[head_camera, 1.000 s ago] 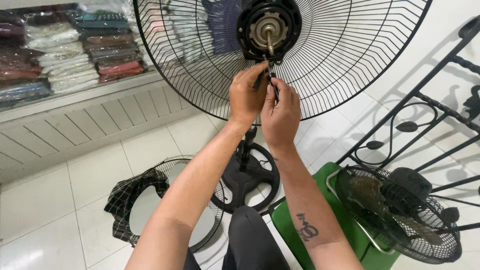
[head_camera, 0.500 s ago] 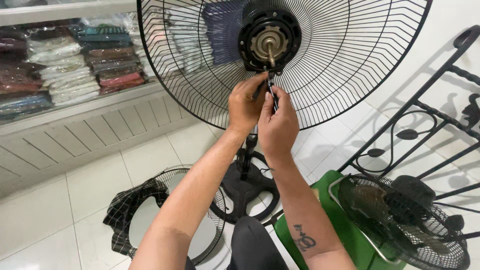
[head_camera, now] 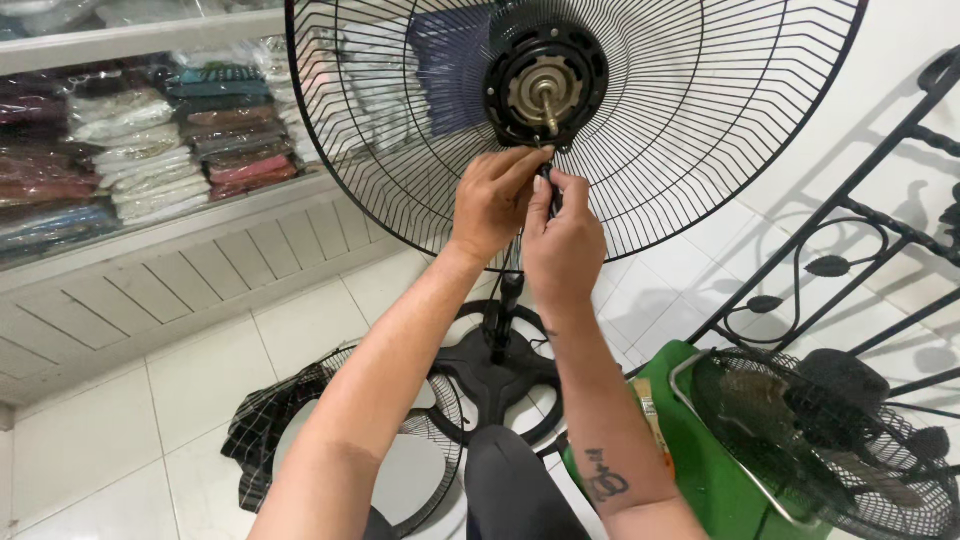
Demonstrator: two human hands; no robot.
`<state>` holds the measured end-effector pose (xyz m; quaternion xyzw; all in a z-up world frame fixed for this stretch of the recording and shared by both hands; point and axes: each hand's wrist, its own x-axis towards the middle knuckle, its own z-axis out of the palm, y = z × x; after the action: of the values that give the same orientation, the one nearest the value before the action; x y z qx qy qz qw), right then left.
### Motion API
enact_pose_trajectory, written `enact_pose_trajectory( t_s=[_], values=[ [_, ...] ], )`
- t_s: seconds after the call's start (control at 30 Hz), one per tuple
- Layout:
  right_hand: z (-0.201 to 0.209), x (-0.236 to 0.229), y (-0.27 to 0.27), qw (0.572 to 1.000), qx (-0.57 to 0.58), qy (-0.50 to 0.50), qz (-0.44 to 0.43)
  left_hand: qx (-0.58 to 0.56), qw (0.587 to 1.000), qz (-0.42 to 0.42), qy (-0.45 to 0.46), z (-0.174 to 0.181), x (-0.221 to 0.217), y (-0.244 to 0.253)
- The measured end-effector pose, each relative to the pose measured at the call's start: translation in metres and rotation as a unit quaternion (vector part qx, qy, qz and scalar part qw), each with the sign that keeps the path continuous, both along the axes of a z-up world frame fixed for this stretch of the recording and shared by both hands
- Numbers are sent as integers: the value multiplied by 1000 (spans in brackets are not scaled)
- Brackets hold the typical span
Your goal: The person removes the front grille and fan blades from a standing electric fan, then uses a screwdriver to loosen and remove the rear grille. The person places the removed parts on the floor and continues to unscrew fasteners from the motor housing.
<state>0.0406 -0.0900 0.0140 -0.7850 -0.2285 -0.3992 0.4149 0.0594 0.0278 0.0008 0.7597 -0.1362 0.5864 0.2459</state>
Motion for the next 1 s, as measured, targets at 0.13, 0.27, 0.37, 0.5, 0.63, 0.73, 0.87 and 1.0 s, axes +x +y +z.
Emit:
enact_pose_trajectory(
  t_s=[0.13,0.27,0.37,0.5,0.63,0.73,0.87,1.0],
  values=[
    [17,19,-20,979,-107,-172,29,78,997,-3,-12,9,8,13],
    [24,30,-36,954,-217,-204,35,105,994,-16,-28,10,15,17],
    [23,30,-38,985,-153,10,78,133,990,-1,-44,17,20,17],
    [17,31,-46,768,251,410,424,186,981,7,-55,23,19,20],
    [11,38,-68,480,346,567,573,210,976,12,-48,28,16,25],
    [4,40,-63,379,335,574,644,235,971,5,-42,29,13,29],
    [-6,39,-55,286,387,552,681,240,969,6,-58,30,12,30],
    [-15,40,-43,229,405,552,692,238,971,-2,-37,30,10,34]
  ],
)
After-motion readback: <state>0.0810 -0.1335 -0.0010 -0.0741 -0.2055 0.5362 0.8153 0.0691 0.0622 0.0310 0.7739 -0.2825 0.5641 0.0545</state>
